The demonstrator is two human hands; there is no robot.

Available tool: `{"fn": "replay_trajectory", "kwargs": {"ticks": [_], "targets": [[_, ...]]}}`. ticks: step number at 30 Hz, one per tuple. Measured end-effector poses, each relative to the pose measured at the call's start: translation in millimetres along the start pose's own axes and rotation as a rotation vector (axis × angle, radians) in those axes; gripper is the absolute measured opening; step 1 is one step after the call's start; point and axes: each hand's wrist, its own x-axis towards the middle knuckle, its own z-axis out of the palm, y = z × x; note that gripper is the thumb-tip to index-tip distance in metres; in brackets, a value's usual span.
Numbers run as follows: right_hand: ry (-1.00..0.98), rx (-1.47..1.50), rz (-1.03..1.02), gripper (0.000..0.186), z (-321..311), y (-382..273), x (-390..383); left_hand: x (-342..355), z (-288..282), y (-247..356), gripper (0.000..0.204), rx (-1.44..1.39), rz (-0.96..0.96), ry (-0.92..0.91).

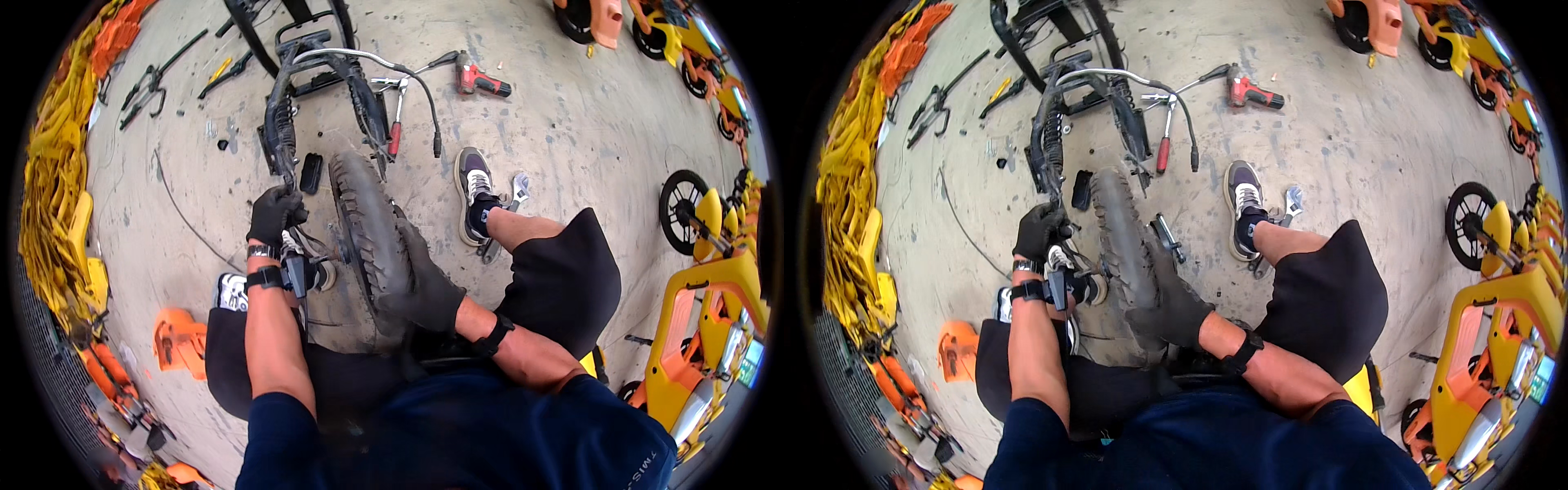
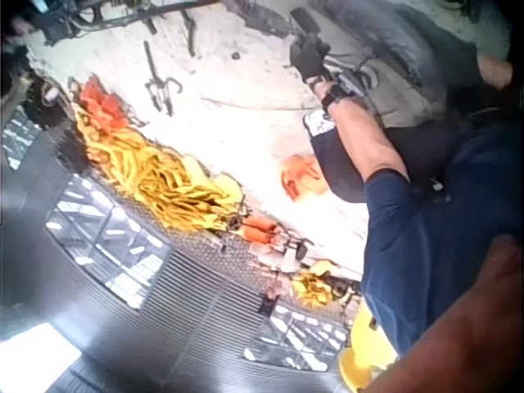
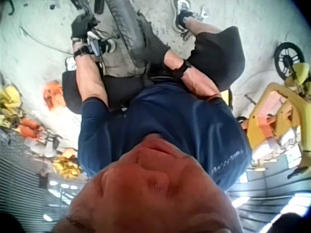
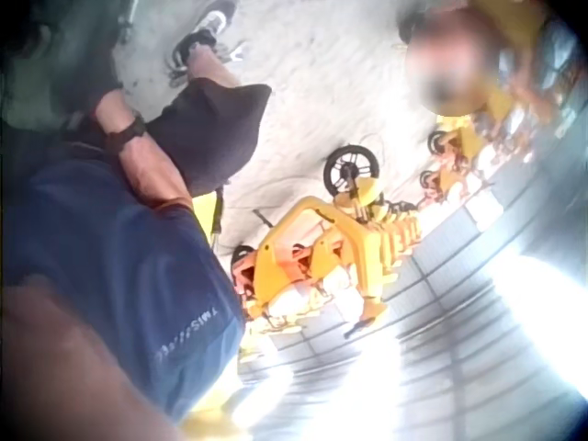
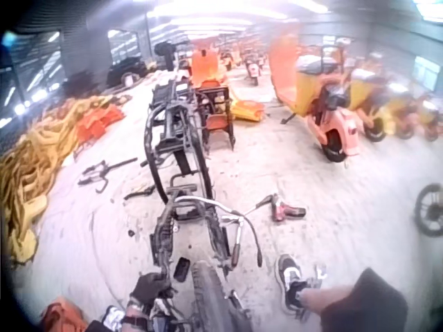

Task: The person, while sitting on the floor, works on the rear wheel assembly of a motorcycle frame, manipulating the wheel, cables, and components with gloved hands.

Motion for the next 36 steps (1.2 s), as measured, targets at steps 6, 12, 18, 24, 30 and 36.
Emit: {"fn": "replay_trajectory", "kwargs": {"ticks": [6,12,18,24,30,36], "targets": [[-0.023,-0.038,-0.068,0.102,-4.7,-19.1,0.6,-6.9,15.7,15.2,0.035,-0.052,0.022,0.040],[0.015,-0.131,-0.143,0.100,-21.6,-51.2,-2.5,-17.0,50.6,52.0,0.041,-0.120,0.202,0.034],[0.127,-0.131,-0.196,0.100,-32.0,-29.2,4.8,2.3,74.8,55.6,0.028,-0.149,0.154,0.018],[0.122,-0.120,-0.022,0.101,-38.6,-18.9,6.0,2.4,74.0,51.7,0.028,-0.137,0.124,0.031],[0.173,-0.125,-0.019,0.097,-33.5,-11.2,9.1,10.7,69.0,39.8,0.030,-0.135,0.105,-0.045],[0.252,-0.020,0.019,0.094,-68.8,16.5,24.2,12.9,58.5,37.9,0.038,-0.210,0.052,-0.155]]}}
